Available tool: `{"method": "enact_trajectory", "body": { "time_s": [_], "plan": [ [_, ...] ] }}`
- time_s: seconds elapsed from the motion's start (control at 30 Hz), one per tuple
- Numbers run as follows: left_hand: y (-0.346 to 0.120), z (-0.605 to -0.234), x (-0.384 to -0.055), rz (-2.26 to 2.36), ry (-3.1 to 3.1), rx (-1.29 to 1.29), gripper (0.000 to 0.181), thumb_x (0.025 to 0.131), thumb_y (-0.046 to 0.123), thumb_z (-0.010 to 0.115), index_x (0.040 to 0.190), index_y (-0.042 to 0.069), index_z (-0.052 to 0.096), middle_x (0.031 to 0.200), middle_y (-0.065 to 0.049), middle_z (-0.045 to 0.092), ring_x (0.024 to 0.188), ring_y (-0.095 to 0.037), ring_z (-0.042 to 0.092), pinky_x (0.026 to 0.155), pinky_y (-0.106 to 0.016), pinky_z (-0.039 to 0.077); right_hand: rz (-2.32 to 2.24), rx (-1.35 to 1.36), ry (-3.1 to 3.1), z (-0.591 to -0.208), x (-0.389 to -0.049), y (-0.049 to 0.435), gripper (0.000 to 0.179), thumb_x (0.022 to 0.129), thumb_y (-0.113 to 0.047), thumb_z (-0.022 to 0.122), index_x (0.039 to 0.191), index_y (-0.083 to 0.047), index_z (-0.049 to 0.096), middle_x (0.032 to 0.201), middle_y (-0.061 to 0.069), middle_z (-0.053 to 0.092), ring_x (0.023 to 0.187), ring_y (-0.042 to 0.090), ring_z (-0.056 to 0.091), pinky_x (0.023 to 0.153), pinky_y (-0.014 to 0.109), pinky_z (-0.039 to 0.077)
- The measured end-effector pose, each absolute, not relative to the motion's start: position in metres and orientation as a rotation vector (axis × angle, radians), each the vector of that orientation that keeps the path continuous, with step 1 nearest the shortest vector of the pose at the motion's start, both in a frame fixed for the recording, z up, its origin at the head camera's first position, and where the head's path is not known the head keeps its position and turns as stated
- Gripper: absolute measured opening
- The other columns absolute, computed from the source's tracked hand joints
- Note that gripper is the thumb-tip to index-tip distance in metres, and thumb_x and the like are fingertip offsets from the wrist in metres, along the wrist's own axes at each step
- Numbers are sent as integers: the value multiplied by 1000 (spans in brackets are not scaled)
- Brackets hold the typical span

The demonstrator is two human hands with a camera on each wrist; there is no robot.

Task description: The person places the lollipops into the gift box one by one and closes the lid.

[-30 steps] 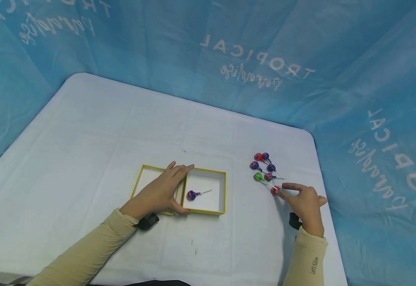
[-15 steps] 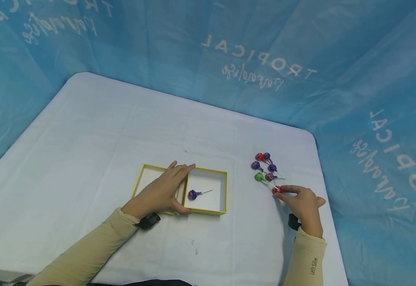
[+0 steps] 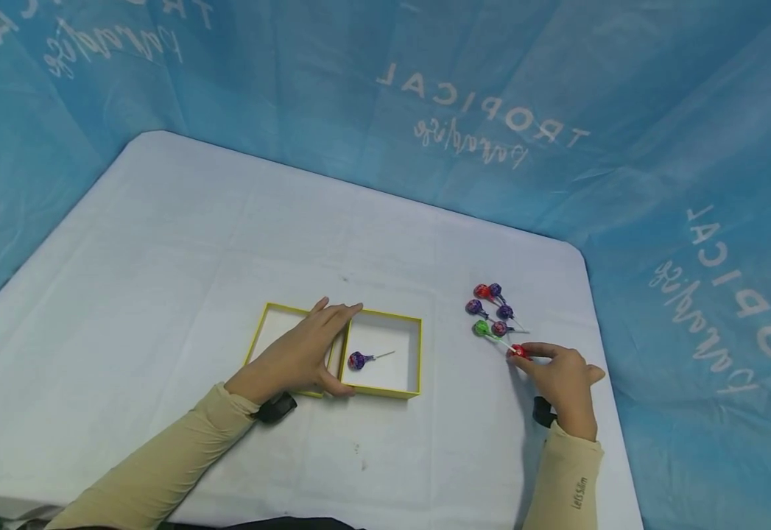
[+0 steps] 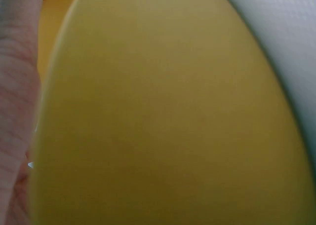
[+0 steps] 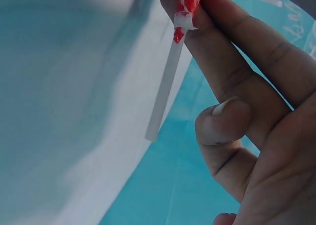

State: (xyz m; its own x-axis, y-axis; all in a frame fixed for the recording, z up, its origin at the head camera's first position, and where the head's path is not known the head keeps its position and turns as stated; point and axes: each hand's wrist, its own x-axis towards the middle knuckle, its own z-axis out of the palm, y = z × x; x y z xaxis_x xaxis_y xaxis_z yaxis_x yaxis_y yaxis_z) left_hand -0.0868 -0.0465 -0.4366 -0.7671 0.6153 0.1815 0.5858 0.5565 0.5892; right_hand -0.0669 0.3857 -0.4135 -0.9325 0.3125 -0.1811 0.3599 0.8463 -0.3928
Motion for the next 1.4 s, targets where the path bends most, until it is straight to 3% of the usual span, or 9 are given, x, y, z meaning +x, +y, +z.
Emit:
{"method": "enact_trajectory", "body": {
  "time_s": [0.2,0.4,0.73,1.1,1.2,1.4],
  "plan": [
    [-47,-437,-86,1004,2714,1025,127,58,54,94,156,5,31,144,-15,49,139,-31,44,130,-43,16,-564,480,2996,-398,-64,384,43,87,-39,77,111,-3,77,81,16,70,115,50,53,98,79,10],
    [-46,-436,-87,988,2707,1020,126,58,55,93,157,6,31,145,-14,49,140,-30,44,130,-42,15,-523,322,3152,-374,-64,371,36,85,-36,80,106,-6,80,78,16,58,99,40,52,80,66,19],
    [-44,-436,-90,978,2704,1023,127,60,56,92,158,6,29,146,-14,48,141,-30,42,130,-41,14,-580,-141,3288,-346,-80,315,29,76,-29,89,97,-9,82,61,3,55,81,25,46,80,61,16],
    [-49,-435,-91,942,2715,1020,128,59,58,92,158,6,29,146,-13,48,141,-30,42,130,-41,16,-493,-536,3196,-345,-95,252,22,75,-34,89,93,-23,83,80,-8,74,84,18,43,80,57,20],
    [-50,-433,-91,951,2710,1028,128,59,56,92,158,6,29,146,-15,48,141,-32,41,130,-42,18,-442,-618,3182,-344,-98,241,19,76,-37,88,91,-28,82,80,-14,74,80,14,41,80,54,22],
    [-52,-431,-92,946,2700,1030,127,60,57,92,158,6,29,146,-15,47,141,-31,42,130,-41,17,-377,-744,3136,-340,-105,224,14,76,-37,87,87,-31,82,75,-14,73,75,13,38,79,52,25]
  ]
}}
